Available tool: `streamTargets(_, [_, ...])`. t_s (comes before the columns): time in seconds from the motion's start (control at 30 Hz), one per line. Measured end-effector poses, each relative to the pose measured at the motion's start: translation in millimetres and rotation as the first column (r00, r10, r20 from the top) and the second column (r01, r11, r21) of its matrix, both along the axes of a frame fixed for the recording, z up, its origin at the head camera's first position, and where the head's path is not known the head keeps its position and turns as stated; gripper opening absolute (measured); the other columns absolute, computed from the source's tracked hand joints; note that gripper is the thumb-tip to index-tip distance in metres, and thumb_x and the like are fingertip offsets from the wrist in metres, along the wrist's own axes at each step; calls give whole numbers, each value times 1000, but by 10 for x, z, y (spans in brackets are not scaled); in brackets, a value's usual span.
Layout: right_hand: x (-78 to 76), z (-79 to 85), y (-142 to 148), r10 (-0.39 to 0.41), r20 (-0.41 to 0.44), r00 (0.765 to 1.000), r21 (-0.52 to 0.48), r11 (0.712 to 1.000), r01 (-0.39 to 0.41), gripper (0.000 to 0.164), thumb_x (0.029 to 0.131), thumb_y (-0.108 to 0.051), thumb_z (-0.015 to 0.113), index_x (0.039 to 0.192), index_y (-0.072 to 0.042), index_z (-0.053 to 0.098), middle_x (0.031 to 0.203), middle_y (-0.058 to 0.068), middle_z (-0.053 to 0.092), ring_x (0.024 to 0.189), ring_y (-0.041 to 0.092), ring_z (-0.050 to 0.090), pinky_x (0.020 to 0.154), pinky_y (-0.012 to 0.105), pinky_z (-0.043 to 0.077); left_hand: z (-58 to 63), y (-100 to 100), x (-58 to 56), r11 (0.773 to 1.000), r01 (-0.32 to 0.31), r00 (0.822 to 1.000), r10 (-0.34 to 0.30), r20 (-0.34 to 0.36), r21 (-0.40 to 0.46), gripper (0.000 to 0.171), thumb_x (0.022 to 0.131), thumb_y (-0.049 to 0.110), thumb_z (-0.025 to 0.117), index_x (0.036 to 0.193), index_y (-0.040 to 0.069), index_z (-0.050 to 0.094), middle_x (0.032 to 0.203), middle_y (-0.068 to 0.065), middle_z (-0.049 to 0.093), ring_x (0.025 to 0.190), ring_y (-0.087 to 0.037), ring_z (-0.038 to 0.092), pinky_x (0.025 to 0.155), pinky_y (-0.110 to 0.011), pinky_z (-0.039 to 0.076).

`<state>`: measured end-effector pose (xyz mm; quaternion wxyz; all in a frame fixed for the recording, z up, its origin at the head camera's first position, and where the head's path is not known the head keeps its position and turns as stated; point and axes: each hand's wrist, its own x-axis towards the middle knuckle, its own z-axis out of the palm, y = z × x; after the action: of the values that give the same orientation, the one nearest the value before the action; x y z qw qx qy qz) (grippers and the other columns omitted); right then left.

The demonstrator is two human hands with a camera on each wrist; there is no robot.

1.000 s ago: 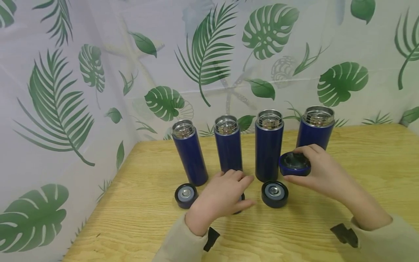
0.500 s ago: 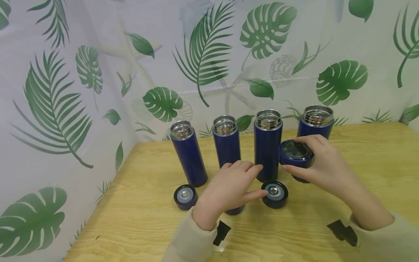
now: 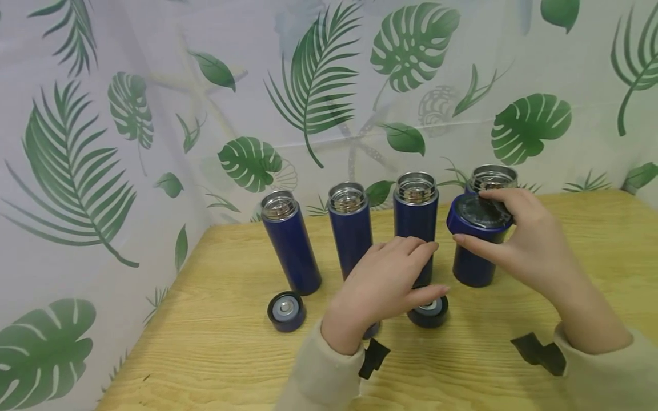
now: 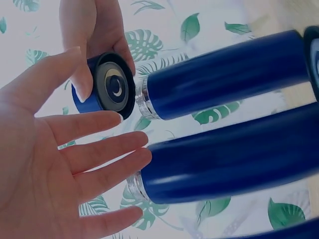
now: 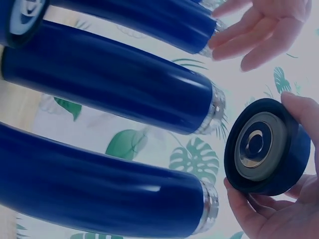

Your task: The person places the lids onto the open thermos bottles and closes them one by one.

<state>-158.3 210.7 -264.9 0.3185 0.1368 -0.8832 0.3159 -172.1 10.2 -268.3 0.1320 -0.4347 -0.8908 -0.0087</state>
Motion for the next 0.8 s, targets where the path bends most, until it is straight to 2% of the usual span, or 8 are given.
streamTargets(0.23, [19,94,107,-32,-10,999,-35,999,32,65,62,-18,81,114,6,51,111,24,49,100,40,43,73,49,35,60,133,-32,998,27,999,-29,30,55,60,85,54,44,130,14,44,118,1,50,105,-12,47,85,-29,41])
streamTargets(0.37, [40,131,168,-63,14,998,-48,997,64,66,61,-17,81,115,5,51,112,24,48,102,41,42,76,51,33,70,204,-56,995,46,998,-49,32,85,58,86,53,43,128,12,46,116,0,52,101,-12,49,82,-28,42])
streamTargets(0.5, [67,160,246,-99,40,994,-58,993,101,67,63,-20,80,118,4,49,114,24,47,103,42,40,77,54,31,70,278,-86,995,46,998,-50,45,91,58,87,53,42,127,12,47,116,-1,52,102,-13,50,80,-27,43])
streamTargets(0.67, [85,180,347,-130,31,991,-61,989,131,67,65,-21,79,118,5,49,115,25,46,105,43,39,80,57,31,57,366,-149,994,33,995,-43,91,107,58,87,52,43,127,11,46,119,-2,51,104,-14,49,81,-24,43])
streamTargets(0.73, [87,177,386,-136,21,990,-70,988,137,66,65,-20,79,118,6,49,114,26,46,104,42,40,79,55,31,52,393,-169,993,22,993,-35,115,118,58,87,52,44,128,11,46,120,-1,50,106,-14,48,83,-24,41])
streamTargets(0.8, [87,170,428,-151,4,988,-69,986,151,65,65,-19,79,118,6,49,114,26,47,99,40,42,77,47,33,47,421,-185,991,8,991,-26,134,131,59,87,52,44,129,11,45,122,-1,49,108,-13,46,86,-23,39])
